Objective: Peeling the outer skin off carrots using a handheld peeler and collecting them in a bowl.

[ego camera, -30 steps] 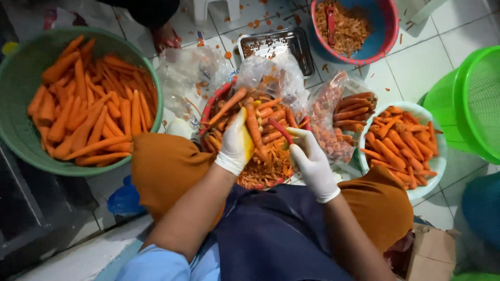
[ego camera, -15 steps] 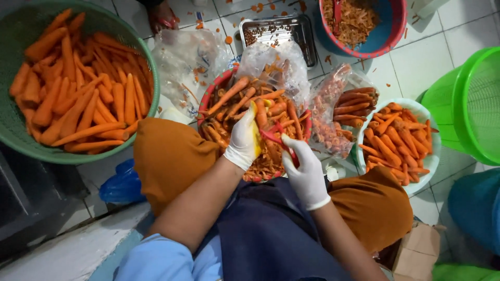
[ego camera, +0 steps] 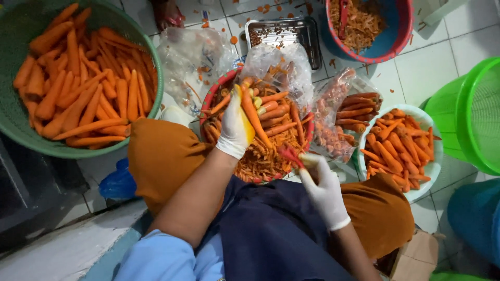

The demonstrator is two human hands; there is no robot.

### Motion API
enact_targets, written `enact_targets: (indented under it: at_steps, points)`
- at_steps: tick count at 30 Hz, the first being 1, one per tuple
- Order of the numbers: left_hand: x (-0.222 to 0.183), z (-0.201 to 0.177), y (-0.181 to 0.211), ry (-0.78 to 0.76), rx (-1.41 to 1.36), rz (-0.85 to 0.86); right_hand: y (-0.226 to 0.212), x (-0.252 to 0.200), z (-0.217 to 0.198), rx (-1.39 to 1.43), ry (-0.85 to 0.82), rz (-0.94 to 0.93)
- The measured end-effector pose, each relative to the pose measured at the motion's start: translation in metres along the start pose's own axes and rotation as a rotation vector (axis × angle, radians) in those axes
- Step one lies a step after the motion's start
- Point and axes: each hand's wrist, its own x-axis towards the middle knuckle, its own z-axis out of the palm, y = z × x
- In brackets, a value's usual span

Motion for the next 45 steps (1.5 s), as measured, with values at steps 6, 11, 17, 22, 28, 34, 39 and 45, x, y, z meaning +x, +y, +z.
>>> enact_targets:
  at_steps: [6,11,17,22,28,34,39,45]
  points:
    - [-0.023,0.014,-0.009,-0.077,-0.075,-0.208,-0.042,0.032,0.024,0.065,0.065,-0.221]
    - [-0.015,-0.008,-0.017,-0.001,-0.026,-0.048,-0.040,0.035,0.040,-0.062,0.087,-0.287]
    - [-0.007,-0.018,-0.006,-0.007,0.006,-0.221,-0.017,-0.006,0.021,-0.304,0.013,-0.167]
    - [-0.017,0.012,0.014,0.136,0.101,-0.189,0.001,-0.012,-0.005,-0.426,-0.121,-0.159]
    - [-0.028,0.031,-0.002,-0.107,-0.132,-0.173,-0.037,0.025,0.022,-0.016,0.082,-0.171]
    - [-0.009,-0.011,-0.013,-0.078,-0.142,-0.231,-0.043,0.041,0.040,-0.192,0.117,-0.270]
    - [-0.003,-0.025,-0.010,-0.045,-0.157,-0.194,0.005,0.006,0.020,-0.381,0.051,-0.229]
    - [0.003,-0.034,-0.017,-0.005,-0.145,-0.159,-0.005,0.000,-0.001,-0.377,-0.062,-0.095]
